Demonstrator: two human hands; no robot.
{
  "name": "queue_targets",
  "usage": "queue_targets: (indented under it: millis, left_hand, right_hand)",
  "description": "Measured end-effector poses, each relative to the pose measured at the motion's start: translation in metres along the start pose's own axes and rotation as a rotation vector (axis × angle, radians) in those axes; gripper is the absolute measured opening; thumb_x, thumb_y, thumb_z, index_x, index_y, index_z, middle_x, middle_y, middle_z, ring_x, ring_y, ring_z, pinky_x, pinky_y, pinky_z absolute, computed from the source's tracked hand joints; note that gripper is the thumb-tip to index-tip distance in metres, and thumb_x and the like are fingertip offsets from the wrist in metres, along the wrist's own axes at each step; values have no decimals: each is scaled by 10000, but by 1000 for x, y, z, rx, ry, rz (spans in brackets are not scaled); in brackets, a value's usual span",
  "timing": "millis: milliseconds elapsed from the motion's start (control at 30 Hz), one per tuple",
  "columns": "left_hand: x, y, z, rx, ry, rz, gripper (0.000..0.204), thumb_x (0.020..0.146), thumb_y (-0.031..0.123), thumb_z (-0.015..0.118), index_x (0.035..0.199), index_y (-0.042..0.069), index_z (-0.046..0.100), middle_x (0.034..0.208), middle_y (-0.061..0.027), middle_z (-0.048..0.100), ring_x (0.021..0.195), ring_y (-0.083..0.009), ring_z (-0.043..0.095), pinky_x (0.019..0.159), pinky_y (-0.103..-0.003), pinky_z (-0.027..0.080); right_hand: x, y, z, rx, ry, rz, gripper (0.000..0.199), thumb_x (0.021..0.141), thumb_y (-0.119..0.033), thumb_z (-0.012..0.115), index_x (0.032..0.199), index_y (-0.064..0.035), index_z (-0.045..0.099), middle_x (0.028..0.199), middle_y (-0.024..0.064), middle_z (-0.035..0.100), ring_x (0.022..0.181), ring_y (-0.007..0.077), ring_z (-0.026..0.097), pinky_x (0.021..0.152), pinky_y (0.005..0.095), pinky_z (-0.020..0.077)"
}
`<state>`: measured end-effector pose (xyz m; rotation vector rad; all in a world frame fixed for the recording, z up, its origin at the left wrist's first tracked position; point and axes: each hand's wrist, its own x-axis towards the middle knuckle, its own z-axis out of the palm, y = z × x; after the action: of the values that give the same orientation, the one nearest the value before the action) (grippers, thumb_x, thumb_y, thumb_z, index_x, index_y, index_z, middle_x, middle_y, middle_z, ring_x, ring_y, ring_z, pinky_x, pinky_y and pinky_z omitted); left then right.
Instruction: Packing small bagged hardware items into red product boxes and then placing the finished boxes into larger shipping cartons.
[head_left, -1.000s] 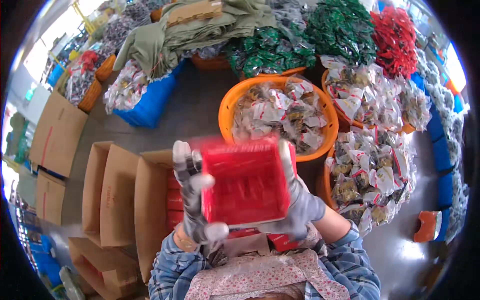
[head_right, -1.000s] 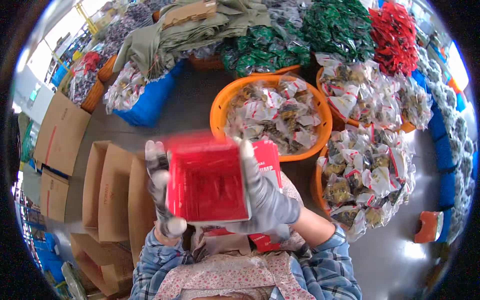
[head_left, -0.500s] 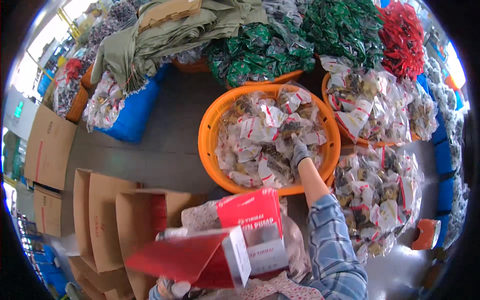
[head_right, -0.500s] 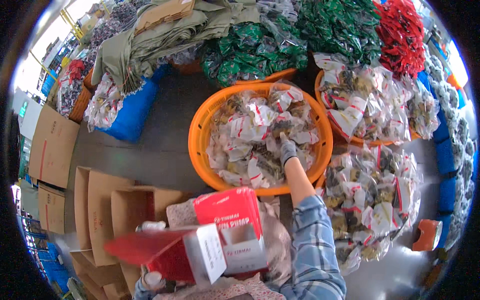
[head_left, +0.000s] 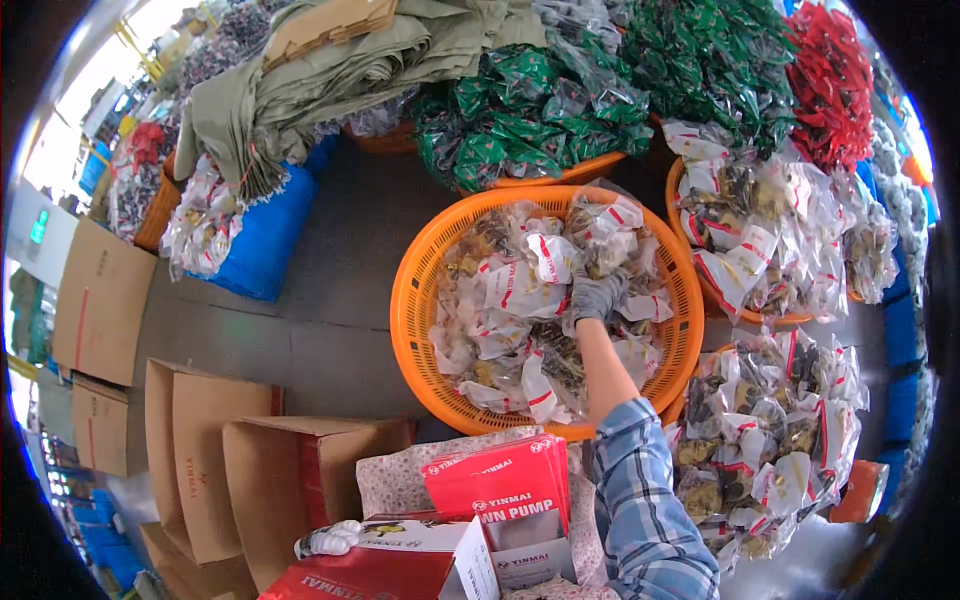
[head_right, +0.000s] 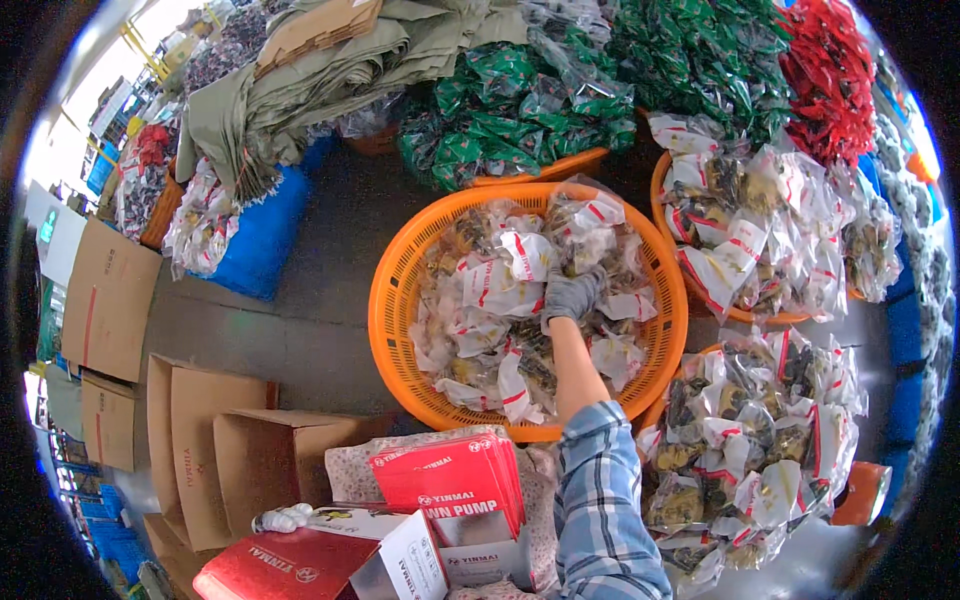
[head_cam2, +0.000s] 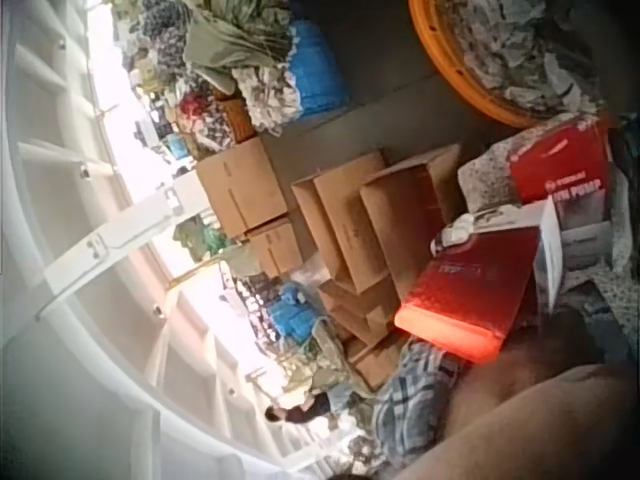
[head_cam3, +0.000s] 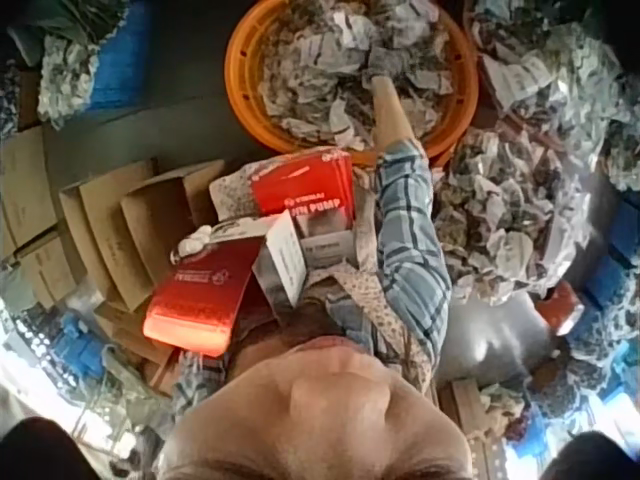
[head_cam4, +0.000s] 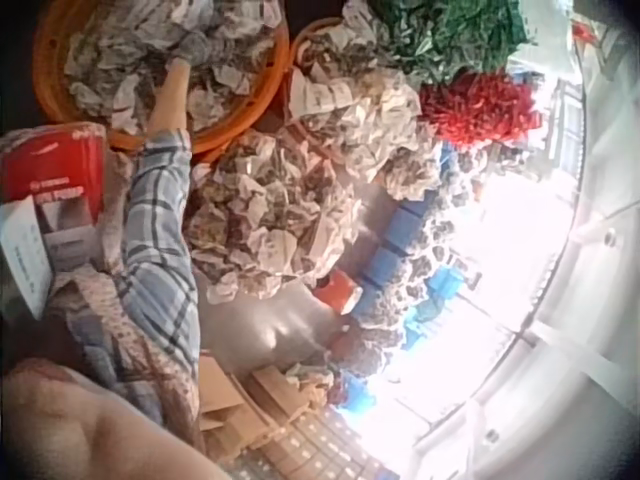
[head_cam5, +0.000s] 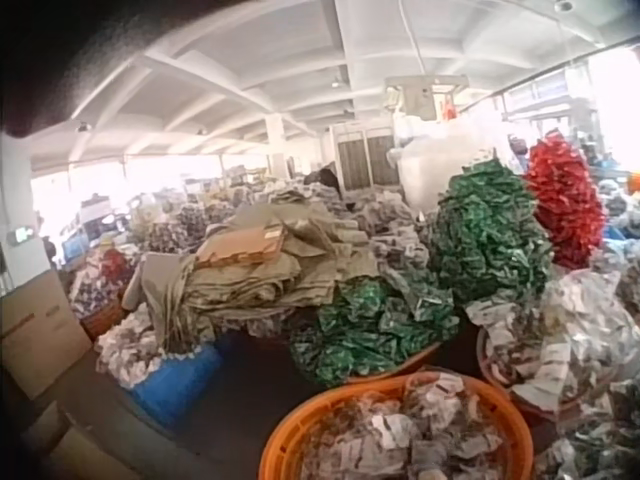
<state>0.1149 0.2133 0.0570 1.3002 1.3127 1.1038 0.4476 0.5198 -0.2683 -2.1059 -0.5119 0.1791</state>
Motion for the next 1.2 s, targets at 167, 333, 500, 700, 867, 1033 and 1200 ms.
queue_targets:
  millis: [167, 333, 500, 700, 867, 1033, 1200]
  left_hand:
    - [8, 33, 21, -17, -31, 151, 459, 853, 310, 667, 1179, 1, 574, 1184, -187, 588, 1150, -239, 547, 1011, -403, 415]
    - [-12, 61, 22, 96, 38, 273, 396, 891, 320, 627, 1112, -8, 638, 1125, -207, 633, 1109, -241, 580, 988, -397, 432]
    - [-70, 78, -8, 127, 96, 380, 380, 920, 328, 595, 1059, -14, 688, 1078, -222, 669, 1076, -242, 607, 970, -393, 446]
    - [-92, 31, -16, -398, -254, 376, 929, 731, 319, 802, 1457, 53, 287, 1381, -157, 380, 1291, -311, 415, 1089, -450, 360]
    - [-124, -2, -39, -199, -170, 513, 988, 761, 339, 796, 1520, 79, 219, 1472, -137, 349, 1343, -285, 399, 1115, -453, 340]
    - [-152, 6, -53, -506, -255, 500, 960, 760, 396, 791, 1509, 83, 279, 1459, -140, 389, 1327, -297, 426, 1113, -455, 338]
    - [-155, 0, -73, -614, -338, 500, 946, 760, 440, 786, 1502, 85, 318, 1438, -144, 433, 1312, -305, 451, 1111, -455, 337]
  right_hand:
    - [106, 65, -6, 1030, -310, 198, 480, 838, -350, 741, 1171, -21, 633, 1298, 170, 584, 1249, 325, 501, 1085, 420, 381]
    - [49, 56, -72, 832, -632, 606, 482, 923, -343, 631, 1317, -90, 517, 1312, 134, 579, 1280, 296, 493, 1089, 471, 391]
    - [-47, -72, -233, 1577, -792, 531, 604, 880, -331, 662, 1392, -77, 469, 1240, 117, 616, 793, 267, 675, 699, 362, 566]
    - [-72, -57, -373, 1627, -1117, 507, 638, 879, -411, 654, 1393, -92, 453, 1146, 124, 620, 890, 257, 651, 774, 384, 550]
    - [-262, -193, -427, 1317, -1495, -216, 449, 921, -331, 615, 1279, -72, 532, 1129, 113, 608, 878, 224, 634, 723, 397, 538]
    - [-344, -183, -535, 367, -1114, -1274, 416, 918, -287, 587, 1280, -84, 545, 1128, 117, 602, 867, 239, 630, 723, 413, 529]
    - [-376, -186, -532, -573, -684, -1756, 474, 840, -250, 609, 1297, -126, 575, 1155, 165, 596, 908, 295, 627, 780, 446, 521]
